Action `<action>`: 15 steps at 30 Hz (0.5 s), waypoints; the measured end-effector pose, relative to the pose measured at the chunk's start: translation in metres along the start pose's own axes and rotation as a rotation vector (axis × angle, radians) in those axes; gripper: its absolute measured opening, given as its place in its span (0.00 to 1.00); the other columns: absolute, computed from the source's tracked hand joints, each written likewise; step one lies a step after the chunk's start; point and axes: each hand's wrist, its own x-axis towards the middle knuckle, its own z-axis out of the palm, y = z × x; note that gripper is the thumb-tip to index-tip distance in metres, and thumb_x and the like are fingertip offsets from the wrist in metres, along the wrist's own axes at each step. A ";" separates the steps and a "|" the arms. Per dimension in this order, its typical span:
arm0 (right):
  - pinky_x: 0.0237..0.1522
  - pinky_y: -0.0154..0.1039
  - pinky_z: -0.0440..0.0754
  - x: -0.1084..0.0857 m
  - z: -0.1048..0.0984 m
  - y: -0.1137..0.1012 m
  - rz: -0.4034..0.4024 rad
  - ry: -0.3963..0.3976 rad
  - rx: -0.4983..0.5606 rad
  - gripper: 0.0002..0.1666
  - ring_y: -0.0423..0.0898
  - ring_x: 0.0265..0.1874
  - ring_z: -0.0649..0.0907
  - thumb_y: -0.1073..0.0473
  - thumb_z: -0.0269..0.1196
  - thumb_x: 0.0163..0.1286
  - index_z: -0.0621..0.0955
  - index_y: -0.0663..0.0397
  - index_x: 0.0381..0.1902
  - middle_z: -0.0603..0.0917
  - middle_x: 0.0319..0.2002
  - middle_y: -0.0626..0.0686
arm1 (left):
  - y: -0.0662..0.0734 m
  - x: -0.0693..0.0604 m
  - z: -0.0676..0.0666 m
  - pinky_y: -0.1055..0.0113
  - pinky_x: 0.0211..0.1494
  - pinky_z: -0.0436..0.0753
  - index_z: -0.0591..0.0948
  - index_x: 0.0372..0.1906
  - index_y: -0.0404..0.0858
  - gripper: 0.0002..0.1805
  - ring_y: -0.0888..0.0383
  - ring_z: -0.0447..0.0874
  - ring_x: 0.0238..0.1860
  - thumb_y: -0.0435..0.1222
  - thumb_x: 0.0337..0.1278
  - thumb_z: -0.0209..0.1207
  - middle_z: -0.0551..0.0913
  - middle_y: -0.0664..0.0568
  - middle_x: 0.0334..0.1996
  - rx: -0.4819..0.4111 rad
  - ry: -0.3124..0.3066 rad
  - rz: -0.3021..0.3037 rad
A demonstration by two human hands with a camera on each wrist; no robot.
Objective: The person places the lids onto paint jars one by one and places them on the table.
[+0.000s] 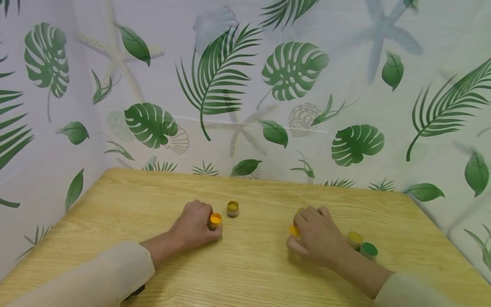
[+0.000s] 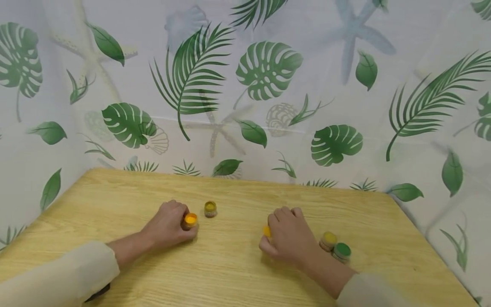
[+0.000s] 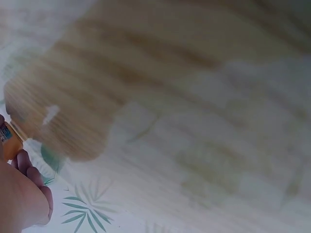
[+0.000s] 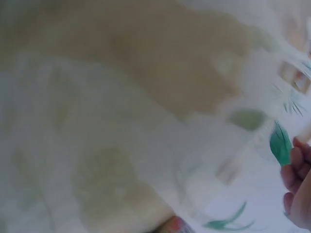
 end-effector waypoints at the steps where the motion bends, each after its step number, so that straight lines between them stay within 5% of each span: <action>1: 0.40 0.44 0.65 -0.001 0.003 -0.002 -0.038 0.042 -0.007 0.11 0.42 0.29 0.69 0.47 0.58 0.59 0.73 0.46 0.26 0.71 0.26 0.43 | 0.001 0.000 0.000 0.61 0.39 0.67 0.75 0.22 0.41 0.12 0.59 0.65 0.25 0.43 0.43 0.64 0.71 0.58 0.18 -0.001 0.001 0.004; 7: 0.37 0.43 0.65 -0.001 0.012 -0.008 -0.201 0.238 -0.036 0.12 0.45 0.28 0.69 0.47 0.56 0.52 0.69 0.47 0.23 0.68 0.24 0.44 | 0.006 0.001 -0.005 0.60 0.41 0.68 0.74 0.22 0.42 0.12 0.59 0.66 0.26 0.44 0.42 0.64 0.71 0.59 0.19 0.000 -0.010 0.023; 15: 0.36 0.41 0.64 -0.002 0.015 -0.010 -0.195 0.215 -0.042 0.14 0.44 0.28 0.70 0.45 0.58 0.51 0.70 0.47 0.23 0.68 0.23 0.44 | 0.039 0.005 -0.010 0.63 0.38 0.67 0.76 0.23 0.43 0.11 0.61 0.64 0.25 0.44 0.41 0.64 0.72 0.60 0.20 -0.018 -0.005 0.167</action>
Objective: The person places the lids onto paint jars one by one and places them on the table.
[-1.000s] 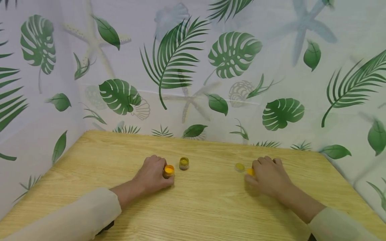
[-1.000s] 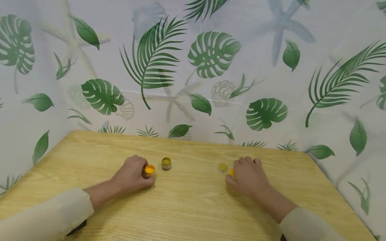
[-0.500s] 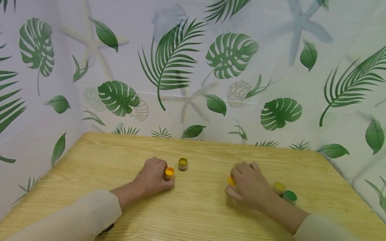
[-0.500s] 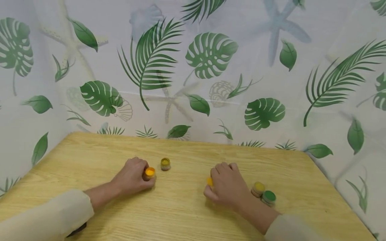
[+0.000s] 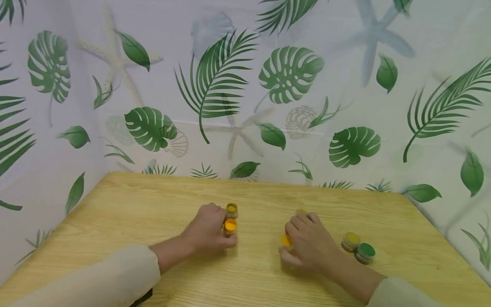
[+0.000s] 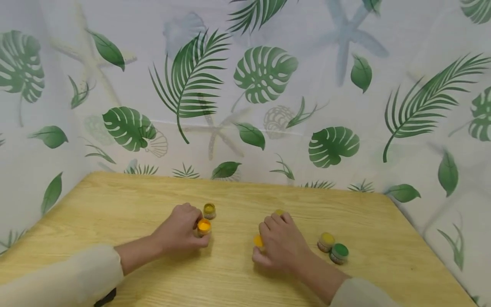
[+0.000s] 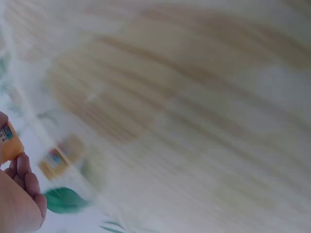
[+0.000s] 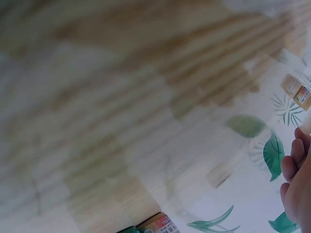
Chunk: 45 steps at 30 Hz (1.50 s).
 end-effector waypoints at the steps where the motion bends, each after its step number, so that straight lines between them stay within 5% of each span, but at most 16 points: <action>1: 0.36 0.41 0.64 -0.001 0.000 0.000 0.005 -0.011 0.004 0.14 0.44 0.28 0.71 0.45 0.59 0.51 0.70 0.48 0.23 0.68 0.24 0.44 | 0.006 0.002 0.001 0.64 0.38 0.68 0.76 0.24 0.43 0.11 0.61 0.64 0.25 0.44 0.41 0.64 0.73 0.60 0.20 -0.003 0.000 0.020; 9: 0.37 0.37 0.62 -0.002 0.002 0.003 0.049 -0.127 0.090 0.16 0.42 0.30 0.66 0.45 0.65 0.54 0.72 0.47 0.26 0.67 0.25 0.42 | 0.043 0.017 0.014 0.71 0.36 0.65 0.75 0.21 0.43 0.15 0.64 0.65 0.24 0.47 0.41 0.66 0.73 0.59 0.20 0.026 0.025 0.151; 13: 0.39 0.37 0.63 -0.001 0.001 0.002 0.060 -0.150 0.107 0.16 0.42 0.31 0.67 0.45 0.65 0.54 0.72 0.46 0.27 0.67 0.26 0.41 | 0.048 0.017 0.020 0.72 0.36 0.62 0.74 0.22 0.45 0.15 0.63 0.62 0.26 0.50 0.46 0.64 0.69 0.62 0.20 0.076 -0.043 0.173; 17: 0.41 0.38 0.65 0.002 0.000 -0.001 0.084 -0.165 0.136 0.16 0.41 0.32 0.67 0.44 0.66 0.55 0.73 0.46 0.28 0.68 0.27 0.41 | 0.043 0.014 0.023 0.70 0.36 0.63 0.74 0.24 0.46 0.16 0.62 0.62 0.27 0.52 0.48 0.64 0.68 0.62 0.20 0.160 -0.037 0.223; 22: 0.45 0.41 0.67 0.006 -0.002 -0.006 0.093 -0.090 0.223 0.15 0.40 0.34 0.68 0.47 0.67 0.53 0.74 0.46 0.31 0.69 0.29 0.40 | 0.040 0.013 0.027 0.70 0.36 0.61 0.76 0.24 0.46 0.17 0.62 0.62 0.27 0.53 0.48 0.64 0.69 0.61 0.21 0.221 -0.026 0.274; 29: 0.47 0.41 0.66 0.024 -0.002 -0.019 -0.033 0.050 0.258 0.14 0.41 0.35 0.70 0.49 0.63 0.51 0.74 0.48 0.31 0.71 0.29 0.43 | 0.043 0.014 0.031 0.70 0.35 0.59 0.73 0.21 0.46 0.19 0.63 0.61 0.25 0.55 0.48 0.62 0.68 0.61 0.19 0.230 -0.010 0.297; 38: 0.45 0.41 0.65 0.030 0.003 -0.027 -0.076 0.096 0.175 0.15 0.44 0.34 0.71 0.46 0.62 0.51 0.75 0.49 0.30 0.72 0.29 0.45 | 0.042 0.014 0.028 0.70 0.36 0.61 0.72 0.20 0.47 0.21 0.62 0.61 0.25 0.57 0.48 0.63 0.68 0.62 0.18 0.247 0.004 0.283; 45: 0.47 0.42 0.67 0.030 0.009 -0.032 -0.100 0.092 0.170 0.18 0.45 0.35 0.72 0.42 0.63 0.55 0.77 0.49 0.31 0.74 0.30 0.45 | 0.043 0.012 0.033 0.68 0.41 0.69 0.77 0.24 0.46 0.20 0.61 0.66 0.28 0.57 0.46 0.65 0.75 0.60 0.22 0.282 0.041 0.358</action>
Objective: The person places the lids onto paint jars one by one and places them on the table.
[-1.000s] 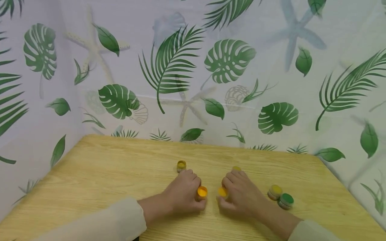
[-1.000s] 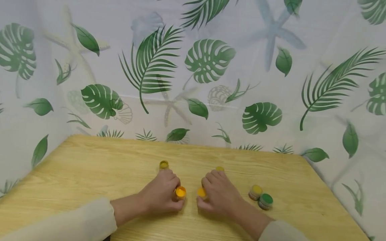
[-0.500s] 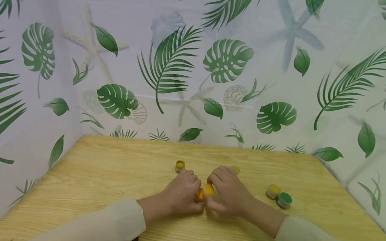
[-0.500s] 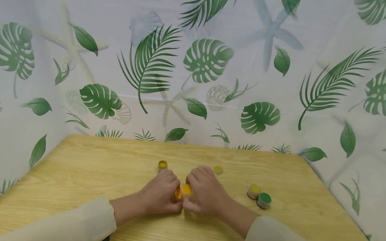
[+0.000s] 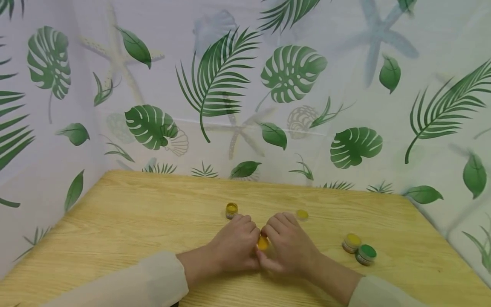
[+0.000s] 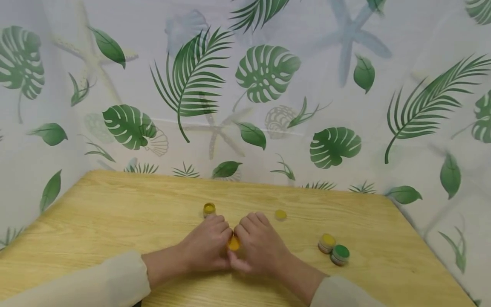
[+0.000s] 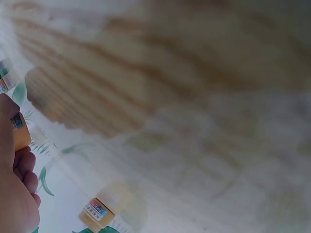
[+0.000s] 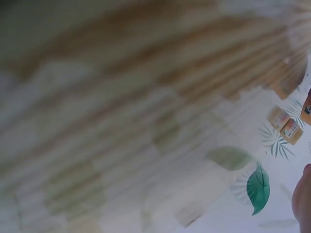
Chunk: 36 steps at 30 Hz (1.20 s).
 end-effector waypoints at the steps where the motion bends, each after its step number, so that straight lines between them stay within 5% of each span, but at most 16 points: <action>1: 0.47 0.42 0.68 -0.001 0.000 0.000 -0.006 0.000 -0.004 0.18 0.45 0.35 0.72 0.42 0.62 0.56 0.77 0.49 0.31 0.74 0.30 0.45 | 0.001 0.001 0.000 0.68 0.41 0.69 0.78 0.24 0.45 0.20 0.61 0.67 0.28 0.58 0.46 0.65 0.76 0.60 0.23 0.008 0.009 0.003; 18: 0.44 0.42 0.69 -0.002 0.001 -0.001 0.004 0.033 -0.044 0.22 0.44 0.30 0.71 0.39 0.55 0.65 0.75 0.48 0.23 0.72 0.25 0.45 | 0.004 0.003 0.001 0.68 0.40 0.69 0.77 0.24 0.45 0.21 0.61 0.64 0.27 0.58 0.44 0.66 0.72 0.61 0.20 0.038 0.077 0.012; 24: 0.39 0.41 0.67 -0.003 0.001 -0.002 -0.001 0.041 -0.047 0.31 0.43 0.22 0.65 0.33 0.50 0.70 0.68 0.45 0.13 0.63 0.16 0.42 | 0.006 0.003 0.002 0.69 0.39 0.68 0.74 0.20 0.46 0.23 0.62 0.63 0.26 0.59 0.47 0.65 0.70 0.60 0.18 0.013 0.106 0.081; 27: 0.41 0.42 0.66 -0.005 -0.001 0.000 0.014 0.017 -0.032 0.31 0.43 0.24 0.66 0.30 0.53 0.66 0.70 0.46 0.16 0.66 0.18 0.42 | 0.008 0.003 0.003 0.69 0.38 0.69 0.74 0.20 0.46 0.22 0.61 0.63 0.25 0.59 0.44 0.65 0.70 0.60 0.18 0.029 0.123 0.101; 36: 0.48 0.45 0.65 -0.004 -0.006 0.001 -0.010 -0.020 -0.005 0.21 0.45 0.36 0.72 0.40 0.61 0.54 0.79 0.50 0.35 0.76 0.32 0.46 | 0.010 0.003 -0.003 0.68 0.39 0.68 0.81 0.26 0.43 0.20 0.61 0.66 0.27 0.56 0.45 0.67 0.77 0.59 0.22 -0.032 0.073 -0.077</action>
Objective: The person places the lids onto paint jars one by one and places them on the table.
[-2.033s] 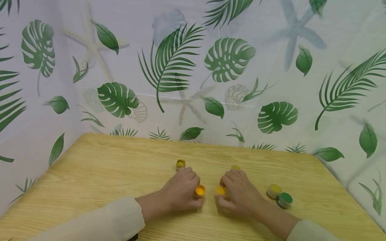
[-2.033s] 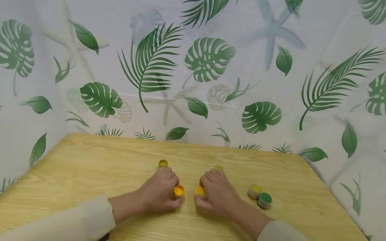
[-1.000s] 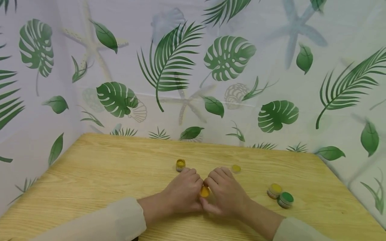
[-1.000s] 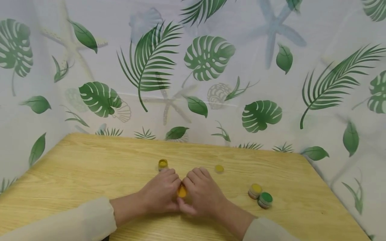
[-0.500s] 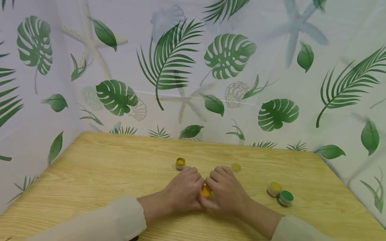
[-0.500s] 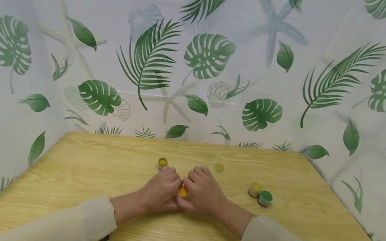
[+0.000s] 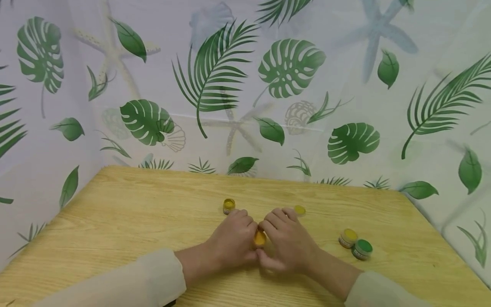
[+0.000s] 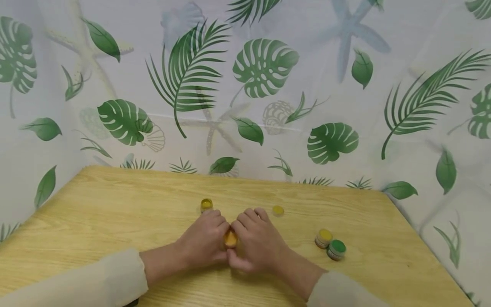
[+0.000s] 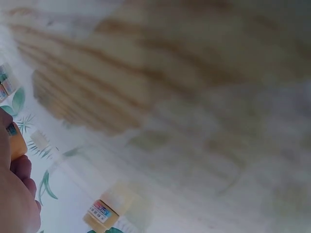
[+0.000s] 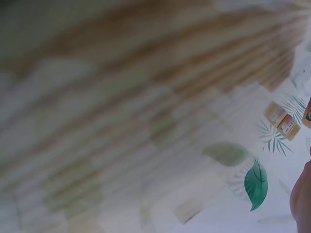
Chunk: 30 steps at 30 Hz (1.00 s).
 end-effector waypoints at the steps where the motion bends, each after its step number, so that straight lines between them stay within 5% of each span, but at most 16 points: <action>1: 0.48 0.45 0.65 0.001 0.000 0.000 -0.005 0.006 -0.003 0.20 0.46 0.36 0.72 0.41 0.60 0.54 0.79 0.51 0.35 0.76 0.32 0.46 | 0.000 0.000 0.000 0.68 0.38 0.67 0.80 0.25 0.43 0.20 0.61 0.65 0.26 0.55 0.44 0.68 0.76 0.59 0.21 -0.004 0.006 -0.004; 17: 0.45 0.44 0.66 0.000 0.003 -0.001 0.001 0.023 -0.034 0.17 0.45 0.31 0.71 0.42 0.61 0.52 0.75 0.48 0.28 0.73 0.27 0.45 | -0.001 0.000 0.004 0.68 0.39 0.70 0.77 0.21 0.45 0.20 0.62 0.65 0.26 0.55 0.43 0.68 0.73 0.60 0.19 0.017 0.050 0.054; 30: 0.44 0.43 0.67 0.000 0.003 0.001 0.029 0.032 -0.051 0.30 0.45 0.30 0.70 0.30 0.46 0.68 0.73 0.48 0.24 0.71 0.24 0.44 | -0.001 0.001 0.004 0.69 0.36 0.68 0.76 0.20 0.45 0.18 0.62 0.65 0.25 0.53 0.40 0.68 0.72 0.60 0.18 0.019 0.090 0.075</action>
